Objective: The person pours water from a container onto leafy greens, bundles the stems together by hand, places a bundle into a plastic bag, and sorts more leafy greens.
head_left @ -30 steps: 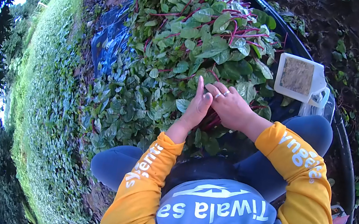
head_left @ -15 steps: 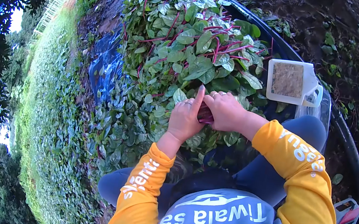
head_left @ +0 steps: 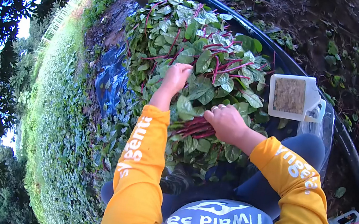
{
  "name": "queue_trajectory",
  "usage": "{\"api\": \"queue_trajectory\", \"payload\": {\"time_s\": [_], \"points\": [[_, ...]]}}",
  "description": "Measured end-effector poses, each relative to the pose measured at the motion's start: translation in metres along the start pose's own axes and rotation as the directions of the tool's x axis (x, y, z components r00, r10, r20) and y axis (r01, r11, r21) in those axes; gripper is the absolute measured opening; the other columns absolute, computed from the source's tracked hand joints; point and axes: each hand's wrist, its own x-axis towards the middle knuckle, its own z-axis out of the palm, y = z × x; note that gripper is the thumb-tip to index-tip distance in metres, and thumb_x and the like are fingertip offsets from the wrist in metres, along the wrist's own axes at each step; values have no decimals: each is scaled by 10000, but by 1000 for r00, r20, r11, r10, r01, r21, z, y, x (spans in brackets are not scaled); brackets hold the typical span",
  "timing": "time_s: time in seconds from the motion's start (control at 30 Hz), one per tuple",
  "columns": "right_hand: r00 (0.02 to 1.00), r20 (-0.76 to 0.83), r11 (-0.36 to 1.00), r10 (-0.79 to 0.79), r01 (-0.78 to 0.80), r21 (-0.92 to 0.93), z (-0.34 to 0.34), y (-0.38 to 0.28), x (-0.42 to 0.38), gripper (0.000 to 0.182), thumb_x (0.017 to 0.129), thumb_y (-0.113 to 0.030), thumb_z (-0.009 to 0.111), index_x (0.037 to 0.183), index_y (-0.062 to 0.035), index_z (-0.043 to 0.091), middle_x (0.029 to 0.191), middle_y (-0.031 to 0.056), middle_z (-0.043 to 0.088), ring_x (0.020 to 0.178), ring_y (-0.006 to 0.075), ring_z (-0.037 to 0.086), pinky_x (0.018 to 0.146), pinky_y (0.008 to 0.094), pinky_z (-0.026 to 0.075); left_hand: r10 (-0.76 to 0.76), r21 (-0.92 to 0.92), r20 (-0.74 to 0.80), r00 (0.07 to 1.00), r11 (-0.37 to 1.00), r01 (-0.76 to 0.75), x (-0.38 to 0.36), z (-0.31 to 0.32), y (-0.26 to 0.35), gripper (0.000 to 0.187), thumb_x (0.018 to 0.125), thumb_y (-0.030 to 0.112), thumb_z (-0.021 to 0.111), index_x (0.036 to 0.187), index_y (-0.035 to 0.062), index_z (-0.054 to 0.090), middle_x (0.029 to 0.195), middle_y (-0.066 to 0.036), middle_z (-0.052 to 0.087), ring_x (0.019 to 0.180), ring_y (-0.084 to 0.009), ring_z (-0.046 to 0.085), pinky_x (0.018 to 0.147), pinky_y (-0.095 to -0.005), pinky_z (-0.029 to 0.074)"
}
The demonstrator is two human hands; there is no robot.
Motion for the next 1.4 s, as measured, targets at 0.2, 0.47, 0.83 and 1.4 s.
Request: {"api": "queue_trajectory", "payload": {"time_s": [0.2, 0.47, 0.83, 1.4], "points": [[998, 21, 998, -59, 59, -26, -3, 2, -1, 237, 777, -106, 658, 1007, -91, 605, 970, 87, 655, 1018, 263, 627, 840, 386, 493, -49, 288, -91, 995, 955, 73, 40, 21, -45, 243, 792, 125, 749, 1027, 63, 759, 1027, -192, 724, 985, -340, 685, 888, -436, 542], [994, -7, 994, -108, 107, -26, 0, 4, -5, 217, 792, -112, 649, 1001, -90, 594, 964, 78, 649, 1015, 262, 627, 845, 383, 484, -23, 226, 57, 998, 974, 9, 27, -20, -45, 252, 828, 73, 704, 1079, 50, 706, 1042, -149, 716, 949, -291, 695, 861, -391, 547], [948, -226, 971, -226, 199, -135, -2, 5, -4, 258, 890, -148, 568, 1109, -29, 634, 1548, 237, 402, 1481, 383, 327, 1238, 510, 232, -3, -21, 586, 810, 1000, 19, -29, -40, 6, 405, 849, 18, 639, 1219, 152, 737, 1064, -81, 638, 1039, -217, 602, 967, -323, 462], [980, -81, 966, -180, 160, -203, 27, -11, -6, 246, 854, -137, 598, 1080, -58, 653, 1312, 135, 596, 1161, 261, 563, 948, 375, 440, 361, 345, 122, 925, 858, -381, -142, 24, 26, 111, 818, 137, 706, 919, 99, 732, 896, -65, 679, 888, -273, 660, 851, -413, 517]]}}
